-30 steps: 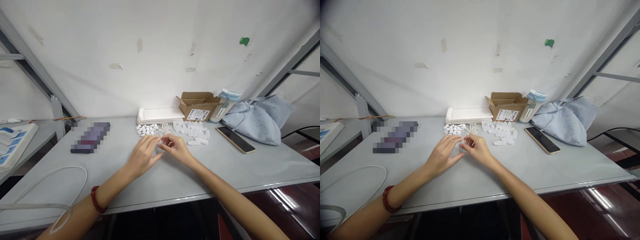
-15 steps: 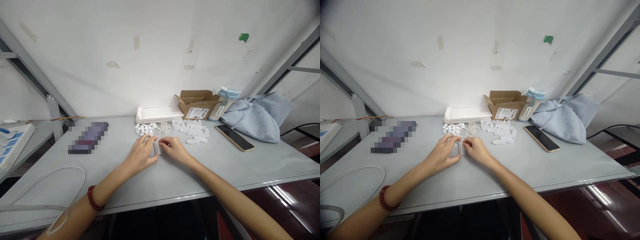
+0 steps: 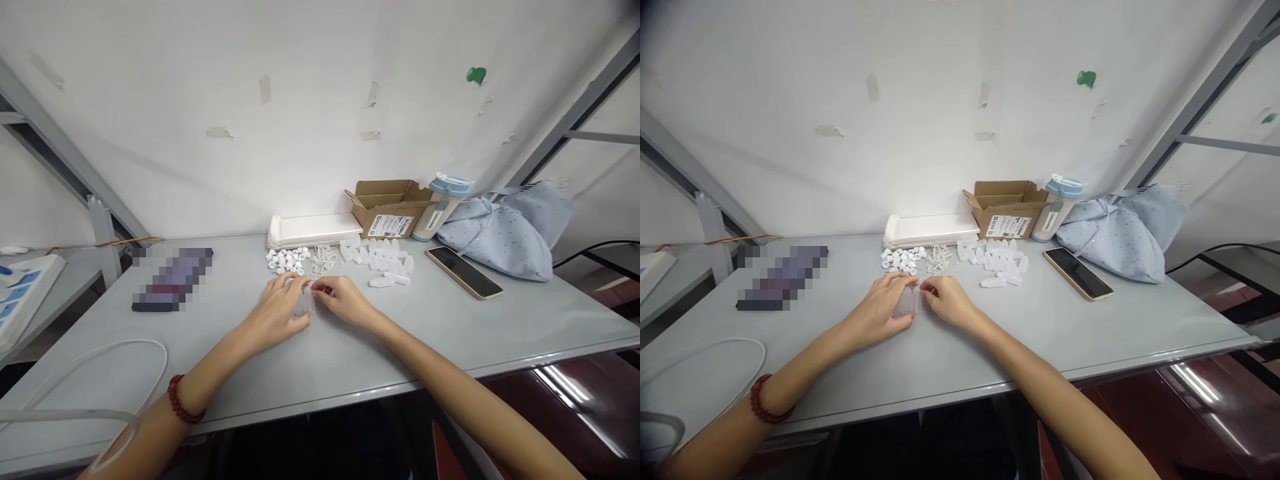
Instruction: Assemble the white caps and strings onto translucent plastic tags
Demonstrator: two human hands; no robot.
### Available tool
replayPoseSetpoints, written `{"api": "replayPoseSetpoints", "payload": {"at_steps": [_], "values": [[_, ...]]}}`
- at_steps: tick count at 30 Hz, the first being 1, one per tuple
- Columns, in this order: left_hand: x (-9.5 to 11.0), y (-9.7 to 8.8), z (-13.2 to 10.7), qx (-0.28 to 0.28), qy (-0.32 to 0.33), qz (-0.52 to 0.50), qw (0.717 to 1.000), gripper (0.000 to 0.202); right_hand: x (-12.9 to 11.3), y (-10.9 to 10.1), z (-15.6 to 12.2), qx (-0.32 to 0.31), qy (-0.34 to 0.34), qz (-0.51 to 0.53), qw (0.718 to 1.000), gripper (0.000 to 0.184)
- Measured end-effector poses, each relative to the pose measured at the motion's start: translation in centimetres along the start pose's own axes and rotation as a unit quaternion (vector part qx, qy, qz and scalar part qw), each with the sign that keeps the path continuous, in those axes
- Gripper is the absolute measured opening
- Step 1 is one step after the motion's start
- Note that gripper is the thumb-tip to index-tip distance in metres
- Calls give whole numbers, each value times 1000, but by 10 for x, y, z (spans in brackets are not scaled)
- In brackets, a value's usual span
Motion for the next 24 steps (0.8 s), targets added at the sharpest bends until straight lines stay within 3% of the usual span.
{"api": "replayPoseSetpoints", "payload": {"at_steps": [16, 24], "values": [[3, 3, 0, -23, 8, 11, 1000, 48, -1, 0, 0, -10, -7, 1, 1000, 18], [1, 1, 0, -15, -10, 20, 1000, 49, 23, -28, 6, 77, 8, -105, 991, 17]]}}
Point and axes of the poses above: each hand's wrist, its own z-axis towards the middle knuckle, its own y-axis out of the palm, x = y × z, the point moved 8 cm from there along z, towards the middle knuckle, and after that the axes turned 4 degrees about -y, right-handed, at the moved point
